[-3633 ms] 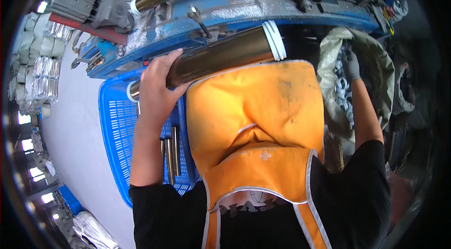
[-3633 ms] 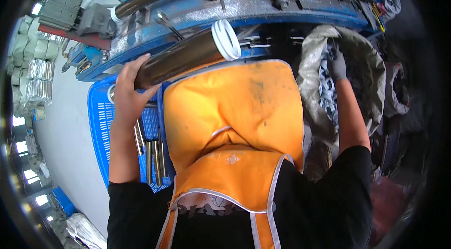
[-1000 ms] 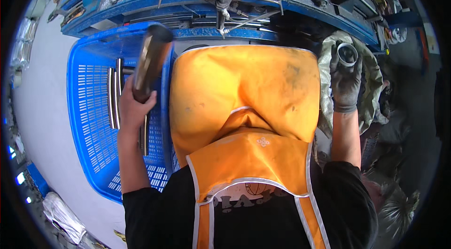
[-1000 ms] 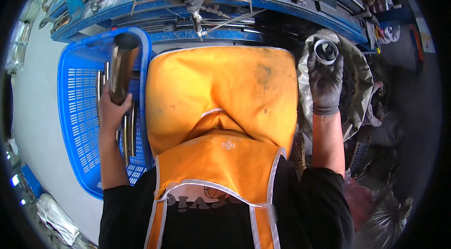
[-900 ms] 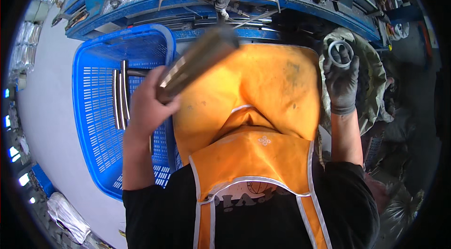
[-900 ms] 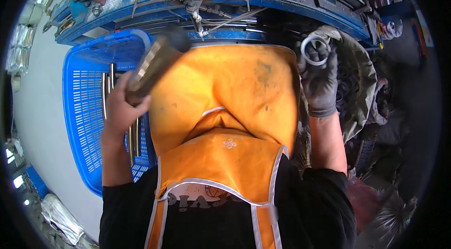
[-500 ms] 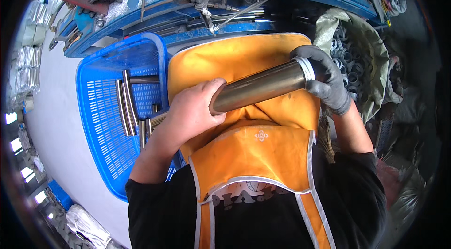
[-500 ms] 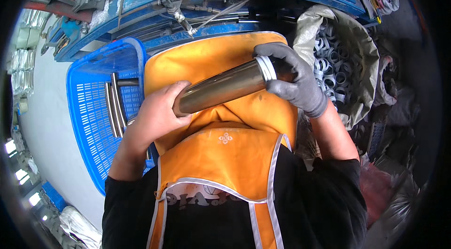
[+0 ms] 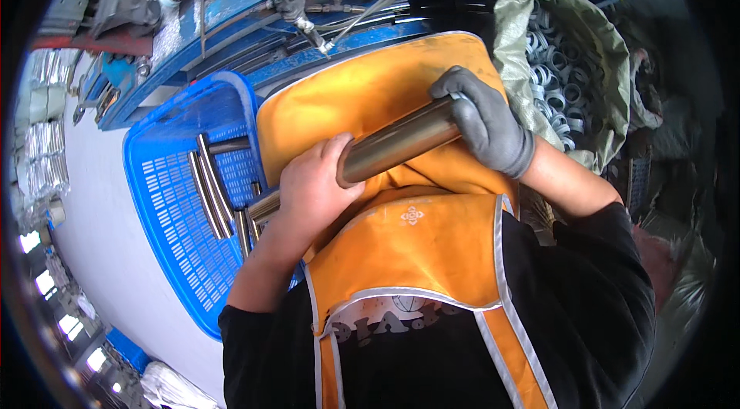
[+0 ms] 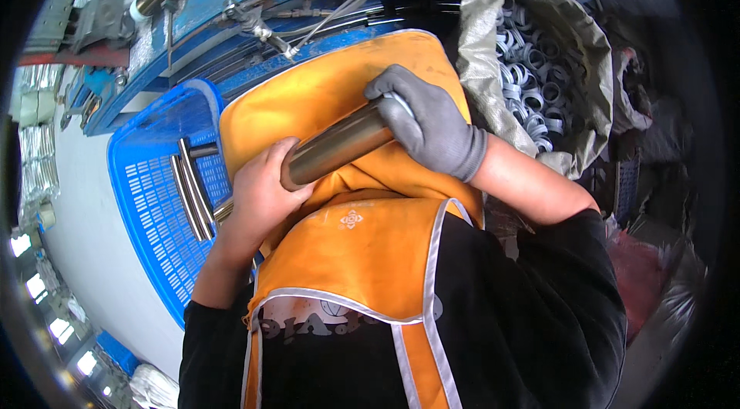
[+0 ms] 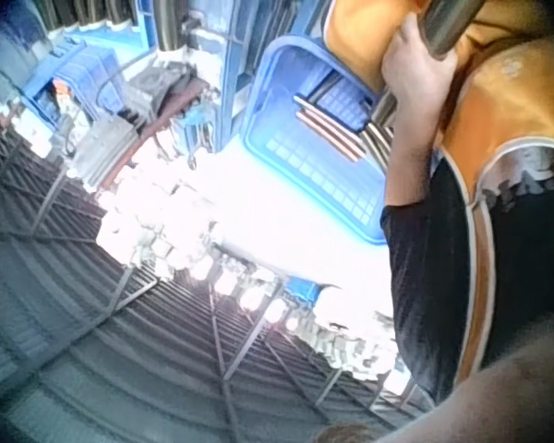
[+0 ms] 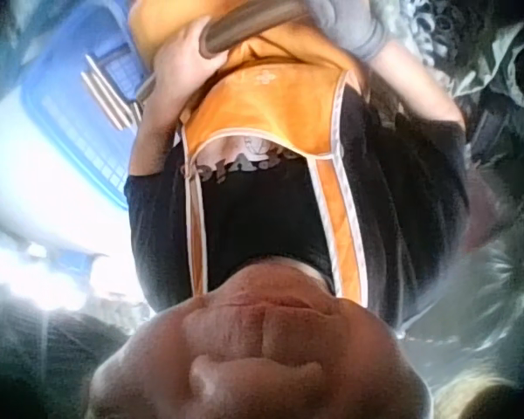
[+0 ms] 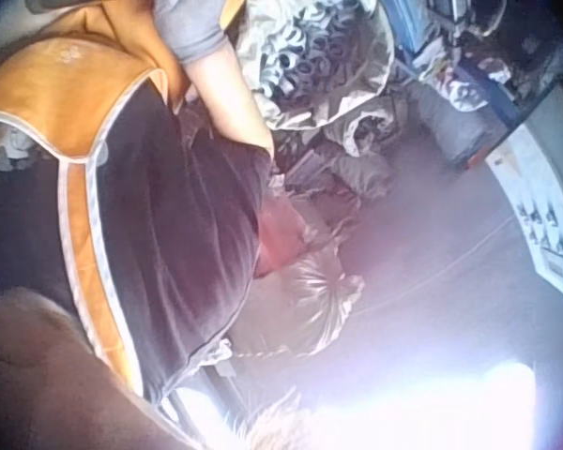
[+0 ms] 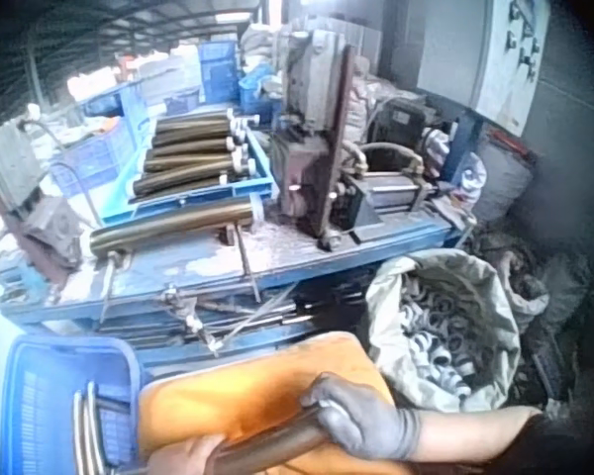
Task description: The person installs end caps onto metal tubes by hand, then organizes the capped tubes into a storage machine.
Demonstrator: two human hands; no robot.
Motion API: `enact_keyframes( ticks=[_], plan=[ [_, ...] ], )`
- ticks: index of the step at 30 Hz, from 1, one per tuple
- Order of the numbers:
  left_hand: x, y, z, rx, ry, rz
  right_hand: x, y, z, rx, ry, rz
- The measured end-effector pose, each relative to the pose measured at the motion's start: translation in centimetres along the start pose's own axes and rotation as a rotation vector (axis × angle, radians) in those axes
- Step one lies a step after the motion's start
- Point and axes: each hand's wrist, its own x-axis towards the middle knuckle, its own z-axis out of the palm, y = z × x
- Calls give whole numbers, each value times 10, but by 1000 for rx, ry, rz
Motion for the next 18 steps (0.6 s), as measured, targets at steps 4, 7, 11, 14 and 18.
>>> enact_keyframes(
  ticks=[4, 7, 11, 14, 18],
  plan=[
    [1, 0, 4, -11, 30, 24, 0, -3, -1, -14, -9, 33],
    [5, 10, 0, 14, 59, 29, -4, -4, -1, 179, 33, 125],
    [5, 25, -11, 117, 415, 438, -6, 0, -6, 295, 269, 199],
    [-5, 17, -12, -154, 246, 672, -8, -17, -31, 404, 298, 331],
    [11, 14, 0, -1229, -38, 253, -9, -17, -34, 148, 194, 80]
  ],
)
